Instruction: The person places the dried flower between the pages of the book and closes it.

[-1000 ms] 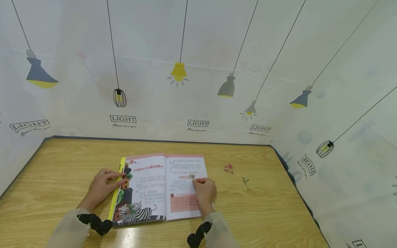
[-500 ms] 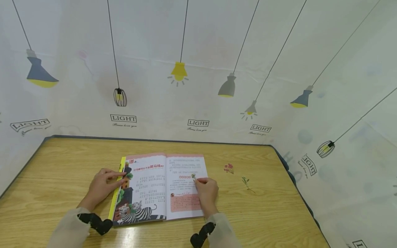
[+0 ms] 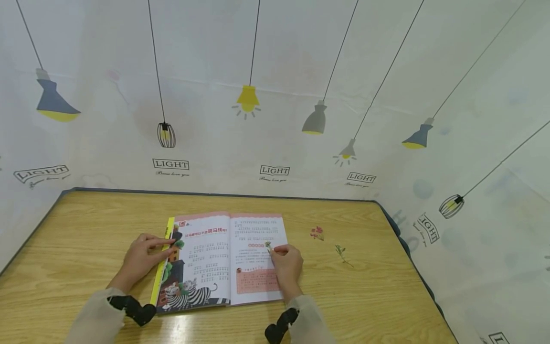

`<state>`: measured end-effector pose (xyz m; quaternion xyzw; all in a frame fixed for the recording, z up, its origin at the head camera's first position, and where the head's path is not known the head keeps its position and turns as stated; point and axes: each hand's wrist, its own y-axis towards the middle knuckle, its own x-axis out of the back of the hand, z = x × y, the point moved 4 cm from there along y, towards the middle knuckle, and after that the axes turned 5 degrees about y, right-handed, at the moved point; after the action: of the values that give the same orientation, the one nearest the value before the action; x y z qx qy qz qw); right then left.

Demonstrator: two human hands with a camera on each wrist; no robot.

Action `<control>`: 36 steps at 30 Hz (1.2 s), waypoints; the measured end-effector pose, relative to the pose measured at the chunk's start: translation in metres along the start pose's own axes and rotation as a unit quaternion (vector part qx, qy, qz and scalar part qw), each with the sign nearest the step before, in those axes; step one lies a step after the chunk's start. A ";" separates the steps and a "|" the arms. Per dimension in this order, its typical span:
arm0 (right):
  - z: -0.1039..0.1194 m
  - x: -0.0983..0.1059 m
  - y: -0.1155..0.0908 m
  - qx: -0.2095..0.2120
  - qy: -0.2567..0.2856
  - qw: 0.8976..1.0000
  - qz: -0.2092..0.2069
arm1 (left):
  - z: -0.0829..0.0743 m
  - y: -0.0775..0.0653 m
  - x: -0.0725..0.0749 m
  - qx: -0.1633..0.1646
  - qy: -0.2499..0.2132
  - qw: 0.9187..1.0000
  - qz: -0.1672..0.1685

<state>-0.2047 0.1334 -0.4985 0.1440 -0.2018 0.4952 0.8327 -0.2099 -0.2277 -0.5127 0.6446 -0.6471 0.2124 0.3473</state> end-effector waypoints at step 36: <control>-0.030 0.027 0.022 0.019 -0.004 0.998 0.052 | 0.001 0.000 0.000 -0.003 0.005 1.000 0.000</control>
<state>-0.2069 0.1772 -0.5112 0.1515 -0.2026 0.5408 0.8022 -0.2103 -0.2285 -0.5139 0.6421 -0.6463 0.2138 0.3526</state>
